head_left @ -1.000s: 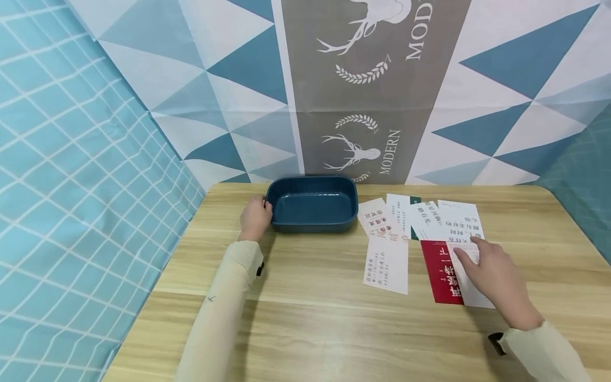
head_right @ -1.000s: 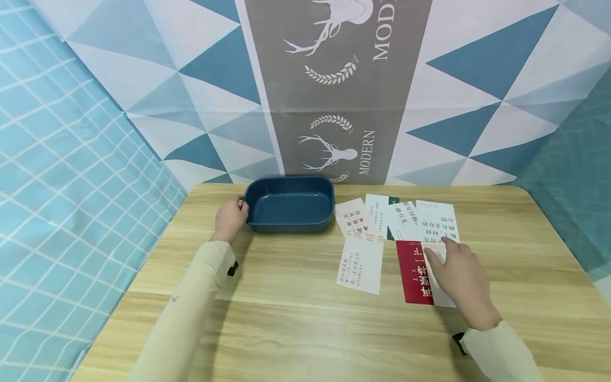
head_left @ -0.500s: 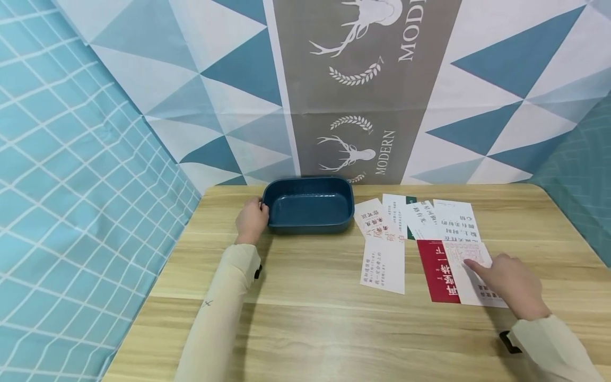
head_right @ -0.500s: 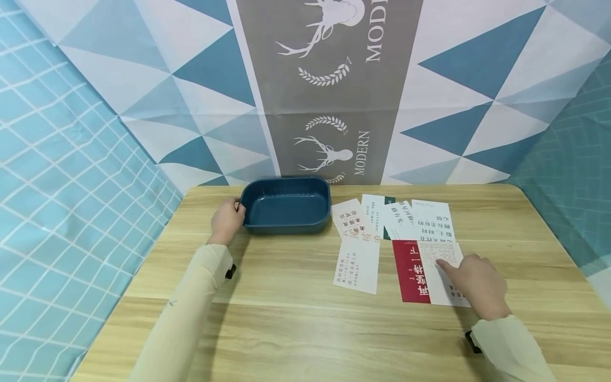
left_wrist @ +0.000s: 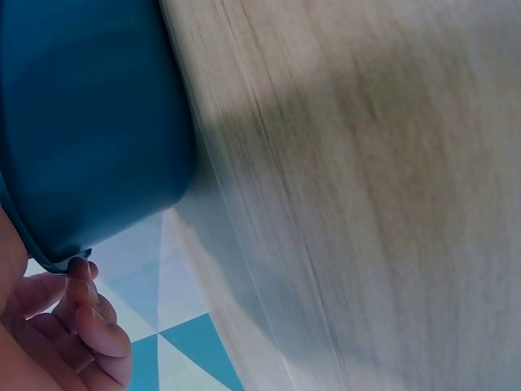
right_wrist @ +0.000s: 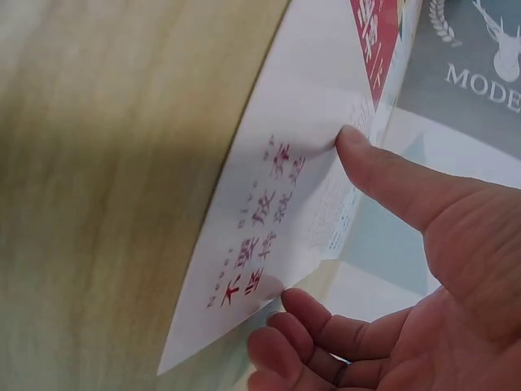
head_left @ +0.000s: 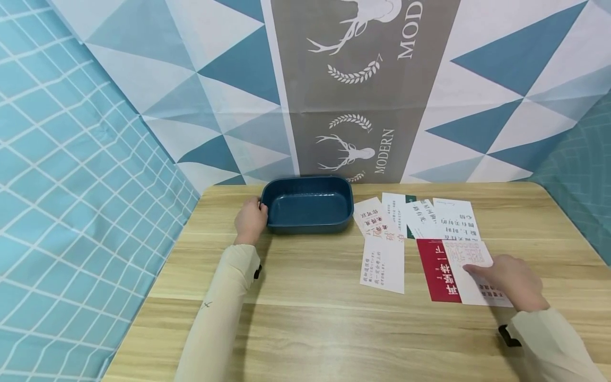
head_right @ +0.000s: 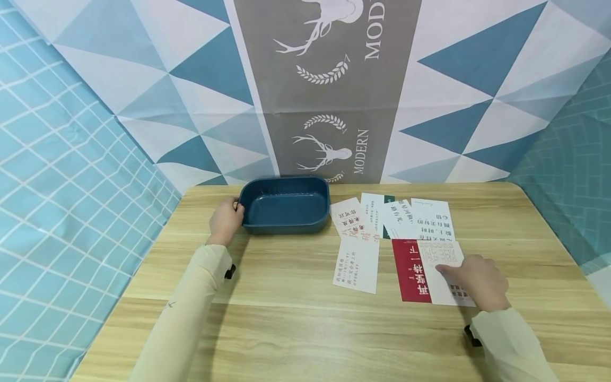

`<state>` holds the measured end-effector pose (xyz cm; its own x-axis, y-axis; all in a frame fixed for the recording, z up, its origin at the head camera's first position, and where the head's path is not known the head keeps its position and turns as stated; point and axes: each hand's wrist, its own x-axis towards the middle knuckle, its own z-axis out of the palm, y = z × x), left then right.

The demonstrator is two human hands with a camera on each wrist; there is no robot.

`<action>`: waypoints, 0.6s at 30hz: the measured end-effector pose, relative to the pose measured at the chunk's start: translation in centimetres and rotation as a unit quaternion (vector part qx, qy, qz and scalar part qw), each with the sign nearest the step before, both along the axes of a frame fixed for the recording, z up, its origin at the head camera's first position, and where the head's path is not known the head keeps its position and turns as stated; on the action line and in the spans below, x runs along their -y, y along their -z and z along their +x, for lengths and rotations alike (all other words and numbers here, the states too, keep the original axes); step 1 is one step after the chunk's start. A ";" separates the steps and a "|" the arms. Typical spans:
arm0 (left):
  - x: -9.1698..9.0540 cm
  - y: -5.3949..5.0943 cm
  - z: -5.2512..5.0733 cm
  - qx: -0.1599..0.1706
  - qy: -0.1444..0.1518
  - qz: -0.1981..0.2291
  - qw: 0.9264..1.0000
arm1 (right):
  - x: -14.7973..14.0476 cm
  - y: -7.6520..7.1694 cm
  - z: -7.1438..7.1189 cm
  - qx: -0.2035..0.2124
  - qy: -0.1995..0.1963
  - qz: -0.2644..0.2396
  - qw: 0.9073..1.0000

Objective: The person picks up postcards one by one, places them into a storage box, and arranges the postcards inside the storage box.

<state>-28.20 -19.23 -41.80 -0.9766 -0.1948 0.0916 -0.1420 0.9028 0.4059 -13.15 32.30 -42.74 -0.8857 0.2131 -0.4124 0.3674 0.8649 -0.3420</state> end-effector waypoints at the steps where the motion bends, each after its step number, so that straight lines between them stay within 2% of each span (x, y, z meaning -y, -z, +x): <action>1: 0.0 0.0 0.0 0.000 0.001 -0.001 1.000 | -0.1 0.0 -0.1 0.003 0.002 -0.008 1.000; 7: 0.1 -0.2 0.1 0.000 0.002 -0.001 1.000 | -0.7 0.2 -0.4 0.026 0.022 -0.038 0.999; 12: 0.2 -0.1 0.1 0.003 0.000 0.001 1.000 | -1.1 0.3 -0.4 0.040 0.059 -0.050 0.996; 18: 0.2 -0.1 0.0 0.008 -0.001 0.003 1.000 | -1.6 0.6 -0.6 0.011 0.071 -0.078 0.994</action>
